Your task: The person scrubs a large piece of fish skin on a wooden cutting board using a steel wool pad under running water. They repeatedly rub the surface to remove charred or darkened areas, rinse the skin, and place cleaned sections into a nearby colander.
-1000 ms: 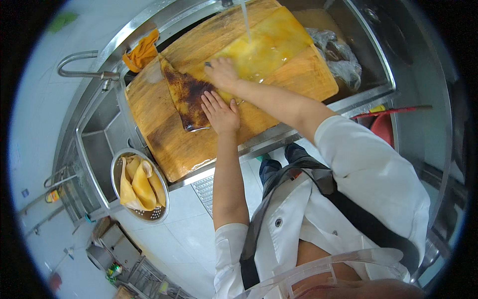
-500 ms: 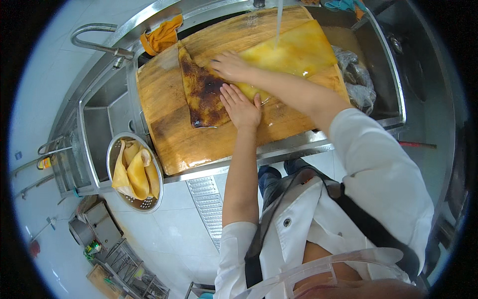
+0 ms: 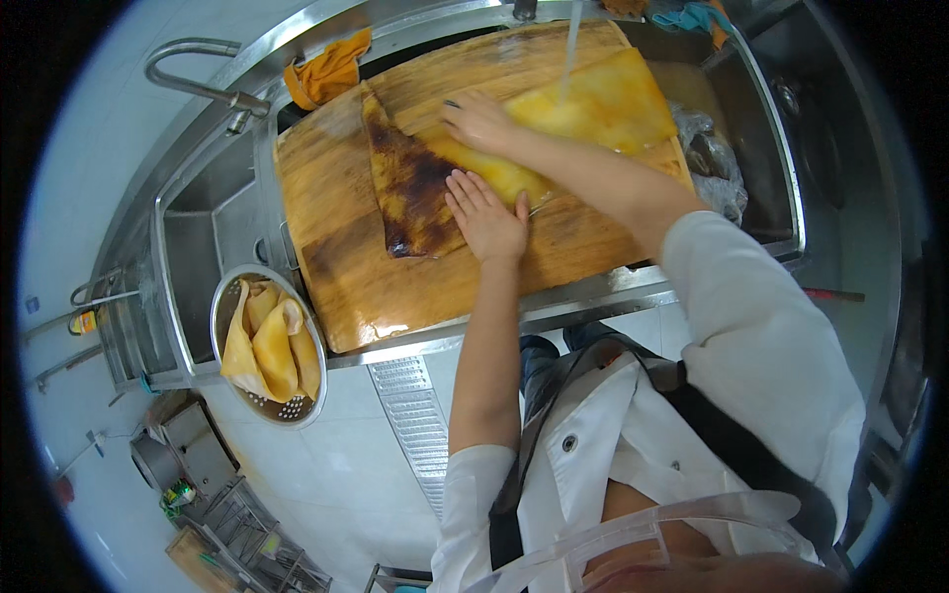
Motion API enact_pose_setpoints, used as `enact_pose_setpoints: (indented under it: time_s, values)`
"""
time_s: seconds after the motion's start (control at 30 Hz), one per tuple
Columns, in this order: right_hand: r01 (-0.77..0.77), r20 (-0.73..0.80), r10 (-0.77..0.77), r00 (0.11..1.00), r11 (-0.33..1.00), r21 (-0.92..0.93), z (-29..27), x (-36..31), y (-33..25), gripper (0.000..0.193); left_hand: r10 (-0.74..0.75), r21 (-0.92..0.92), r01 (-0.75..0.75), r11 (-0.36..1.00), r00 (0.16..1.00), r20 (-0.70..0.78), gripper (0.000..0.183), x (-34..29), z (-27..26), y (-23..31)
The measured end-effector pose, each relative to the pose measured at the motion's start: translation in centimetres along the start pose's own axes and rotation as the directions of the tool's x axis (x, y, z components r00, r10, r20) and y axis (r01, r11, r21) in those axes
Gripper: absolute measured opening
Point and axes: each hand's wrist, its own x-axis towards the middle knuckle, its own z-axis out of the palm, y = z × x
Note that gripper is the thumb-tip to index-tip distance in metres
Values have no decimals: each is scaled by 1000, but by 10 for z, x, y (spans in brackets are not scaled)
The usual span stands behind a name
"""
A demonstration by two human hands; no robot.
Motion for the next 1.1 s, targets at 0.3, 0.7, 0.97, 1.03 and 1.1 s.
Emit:
enact_pose_setpoints:
  time_s: [0.3, 0.7, 0.97, 1.03, 1.1]
  values:
    - [188, 52, -193, 980, 979, 83, -13, -85, 4, 23, -38, 39, 37, 999, 999, 10, 83, -5, 0, -10]
    - [-194, -146, 210, 967, 974, 119, -11, -16, 91, 28, 64, 105, -69, 992, 997, 53, 73, -10, -3, -26]
    - [-717, -259, 678, 688, 579, -389, -84, -87, 197, 28, -287, 239, 270, 933, 957, 41, 77, -9, -19, -91]
    - [-536, -116, 549, 827, 713, -452, -77, -90, 157, 28, -477, 47, 475, 879, 876, 66, 84, -3, -29, -102]
    - [-326, 74, 365, 928, 892, -313, -74, -94, 119, 33, -490, 34, 490, 871, 866, 94, 89, 3, -38, -107]
